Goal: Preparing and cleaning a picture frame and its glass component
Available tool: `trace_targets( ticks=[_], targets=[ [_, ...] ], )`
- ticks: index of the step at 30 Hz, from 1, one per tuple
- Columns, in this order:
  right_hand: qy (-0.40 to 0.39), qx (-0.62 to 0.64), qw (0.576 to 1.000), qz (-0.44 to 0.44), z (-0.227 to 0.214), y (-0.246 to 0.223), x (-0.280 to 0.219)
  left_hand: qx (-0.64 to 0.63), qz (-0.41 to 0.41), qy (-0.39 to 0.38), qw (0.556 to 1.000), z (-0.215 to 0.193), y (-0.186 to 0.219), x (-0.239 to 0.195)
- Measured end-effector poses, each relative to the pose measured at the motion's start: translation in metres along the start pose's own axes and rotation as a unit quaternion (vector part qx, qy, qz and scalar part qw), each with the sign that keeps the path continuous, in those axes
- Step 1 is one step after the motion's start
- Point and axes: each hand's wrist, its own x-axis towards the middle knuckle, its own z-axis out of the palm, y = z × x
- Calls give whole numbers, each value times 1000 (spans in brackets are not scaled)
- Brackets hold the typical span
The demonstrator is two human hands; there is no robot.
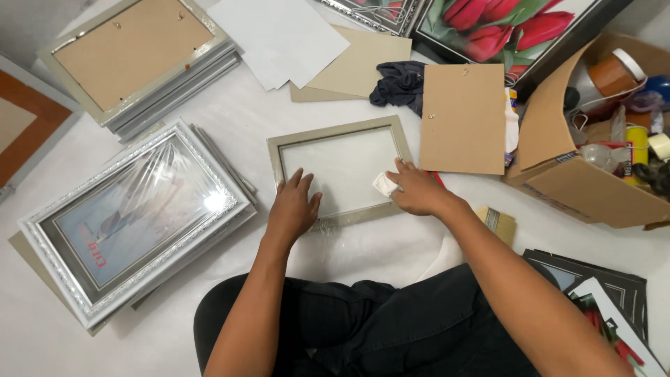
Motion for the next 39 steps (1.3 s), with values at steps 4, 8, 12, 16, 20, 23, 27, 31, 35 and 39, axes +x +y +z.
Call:
trace_targets(
  ticks=[4, 8, 12, 16, 20, 23, 27, 31, 35, 39],
  targets=[
    [81, 205, 975, 5, -31, 6, -25, -5, 82, 12, 997, -2, 42, -19],
    [144, 168, 975, 21, -21, 44, 5, -1, 148, -35, 988, 27, 96, -15],
    [168, 217, 961, -15, -58, 15, -21, 87, 153, 9, 984, 90, 103, 25],
    [187, 268, 944, -52, -79, 11, -53, 32, 98, 26, 994, 108, 98, 73],
    [220, 302, 925, -64, -85, 27, -66, 68, 63, -28, 995, 120, 88, 102],
    [228, 317, 918, -66, -89, 32, -74, 89, 65, -76, 991, 115, 101, 105],
    [228, 360, 901, -76, -95, 33, -84, 134, 84, -121, 980, 119, 113, 109],
    [228, 364, 900, -78, -97, 40, -89, 96, 76, -121, 985, 99, 140, 90],
    [224, 375, 897, -69, -98, 45, -84, 75, 73, -120, 987, 104, 133, 96],
    [242, 392, 884, -73, -102, 43, -85, 85, 68, -71, 992, 116, 118, 128]
  ],
)
